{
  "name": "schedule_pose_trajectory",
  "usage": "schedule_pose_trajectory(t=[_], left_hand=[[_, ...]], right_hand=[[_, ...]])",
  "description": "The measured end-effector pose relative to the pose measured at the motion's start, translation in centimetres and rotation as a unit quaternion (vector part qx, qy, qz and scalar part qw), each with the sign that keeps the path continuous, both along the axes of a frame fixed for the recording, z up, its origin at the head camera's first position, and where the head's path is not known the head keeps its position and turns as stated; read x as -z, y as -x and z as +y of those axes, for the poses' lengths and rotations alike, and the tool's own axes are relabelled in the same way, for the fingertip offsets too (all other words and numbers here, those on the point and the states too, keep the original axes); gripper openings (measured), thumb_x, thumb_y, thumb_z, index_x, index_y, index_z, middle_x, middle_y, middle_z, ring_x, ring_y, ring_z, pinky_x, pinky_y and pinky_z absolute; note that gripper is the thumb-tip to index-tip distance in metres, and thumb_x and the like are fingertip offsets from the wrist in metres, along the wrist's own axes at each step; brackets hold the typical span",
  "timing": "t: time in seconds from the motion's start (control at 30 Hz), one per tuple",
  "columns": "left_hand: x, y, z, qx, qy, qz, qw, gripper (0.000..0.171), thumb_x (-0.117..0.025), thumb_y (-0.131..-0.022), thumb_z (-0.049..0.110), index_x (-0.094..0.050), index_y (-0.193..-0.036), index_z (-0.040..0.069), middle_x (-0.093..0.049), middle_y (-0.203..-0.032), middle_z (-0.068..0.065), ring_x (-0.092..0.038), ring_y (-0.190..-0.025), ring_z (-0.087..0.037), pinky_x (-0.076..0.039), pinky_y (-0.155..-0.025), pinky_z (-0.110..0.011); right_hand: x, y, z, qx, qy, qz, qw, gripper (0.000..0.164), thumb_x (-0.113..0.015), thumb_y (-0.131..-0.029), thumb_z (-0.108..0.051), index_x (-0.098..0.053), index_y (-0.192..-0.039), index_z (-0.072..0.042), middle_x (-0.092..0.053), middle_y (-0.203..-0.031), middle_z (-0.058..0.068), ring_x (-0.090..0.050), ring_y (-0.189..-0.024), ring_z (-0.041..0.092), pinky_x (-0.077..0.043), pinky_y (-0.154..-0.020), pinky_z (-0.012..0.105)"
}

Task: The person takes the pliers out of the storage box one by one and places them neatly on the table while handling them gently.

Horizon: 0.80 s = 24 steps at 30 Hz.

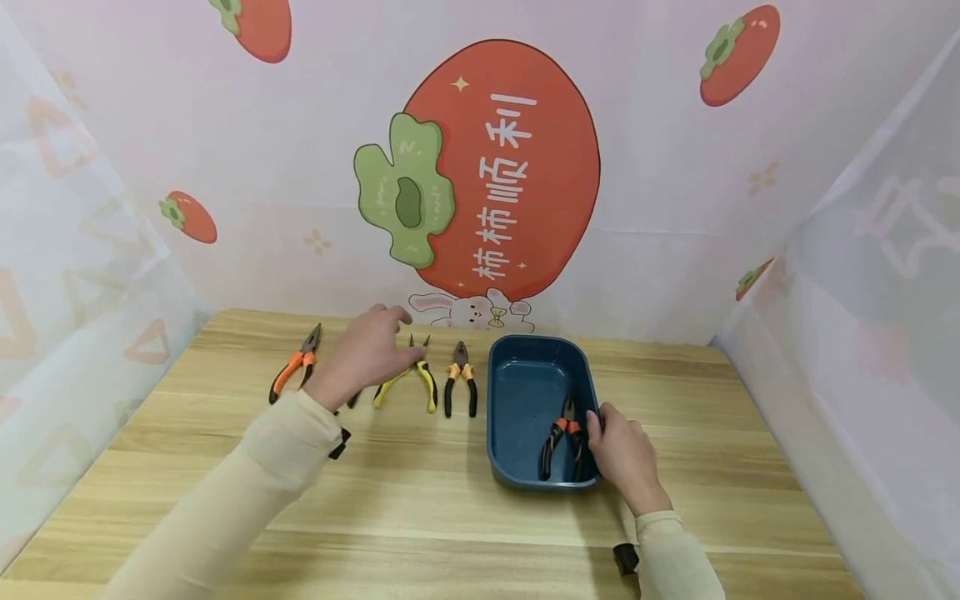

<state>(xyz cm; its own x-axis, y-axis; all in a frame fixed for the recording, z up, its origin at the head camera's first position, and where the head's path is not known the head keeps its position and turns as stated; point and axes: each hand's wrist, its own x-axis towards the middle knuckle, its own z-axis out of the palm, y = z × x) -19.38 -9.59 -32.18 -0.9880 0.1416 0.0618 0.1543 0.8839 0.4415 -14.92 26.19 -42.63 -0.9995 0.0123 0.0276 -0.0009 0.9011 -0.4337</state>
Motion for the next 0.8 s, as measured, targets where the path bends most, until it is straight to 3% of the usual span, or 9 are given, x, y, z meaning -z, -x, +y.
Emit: schedule_pose_trajectory(t=[0.27,0.43,0.63,0.8], left_hand=[[-0.3,0.2,4.0,0.044,-0.004,0.014,0.9989,0.044,-0.073,-0.091,0.027,-0.065,-0.126,0.002,-0.064,-0.122,-0.013,-0.063,-0.102,-0.029,-0.054,-0.084,-0.043],[-0.5,0.3,6.3,0.056,0.006,0.020,0.9982,0.042,-0.073,-0.091,0.028,-0.066,-0.125,0.005,-0.064,-0.114,-0.010,-0.060,-0.095,-0.024,-0.055,-0.079,-0.040],[-0.6,0.3,8.1,0.074,0.022,0.028,0.9967,0.040,-0.075,-0.091,0.034,-0.067,-0.118,0.005,-0.064,-0.110,-0.010,-0.060,-0.094,-0.023,-0.055,-0.074,-0.040],[-0.4,0.3,9.2,0.088,0.022,0.023,0.9956,0.043,-0.073,-0.092,0.034,-0.066,-0.123,0.005,-0.064,-0.112,-0.010,-0.059,-0.095,-0.023,-0.055,-0.079,-0.039]], right_hand=[[0.0,0.0,-0.1,0.000,-0.003,0.000,1.000,0.029,-0.050,-0.106,-0.024,-0.051,-0.084,-0.005,-0.046,-0.064,0.006,-0.047,-0.055,0.020,-0.036,-0.051,0.033],[0.0,0.0,-0.1,0.005,0.003,-0.005,1.000,0.029,-0.050,-0.106,-0.025,-0.052,-0.085,-0.005,-0.046,-0.065,0.006,-0.048,-0.054,0.020,-0.036,-0.051,0.033],[0.1,0.0,0.0,0.005,0.006,-0.007,1.000,0.029,-0.050,-0.106,-0.025,-0.052,-0.084,-0.005,-0.046,-0.065,0.006,-0.048,-0.054,0.020,-0.036,-0.051,0.033],[0.1,0.0,0.0,0.005,0.009,-0.007,1.000,0.030,-0.050,-0.106,-0.025,-0.051,-0.084,-0.005,-0.046,-0.065,0.006,-0.047,-0.054,0.020,-0.036,-0.051,0.033]])
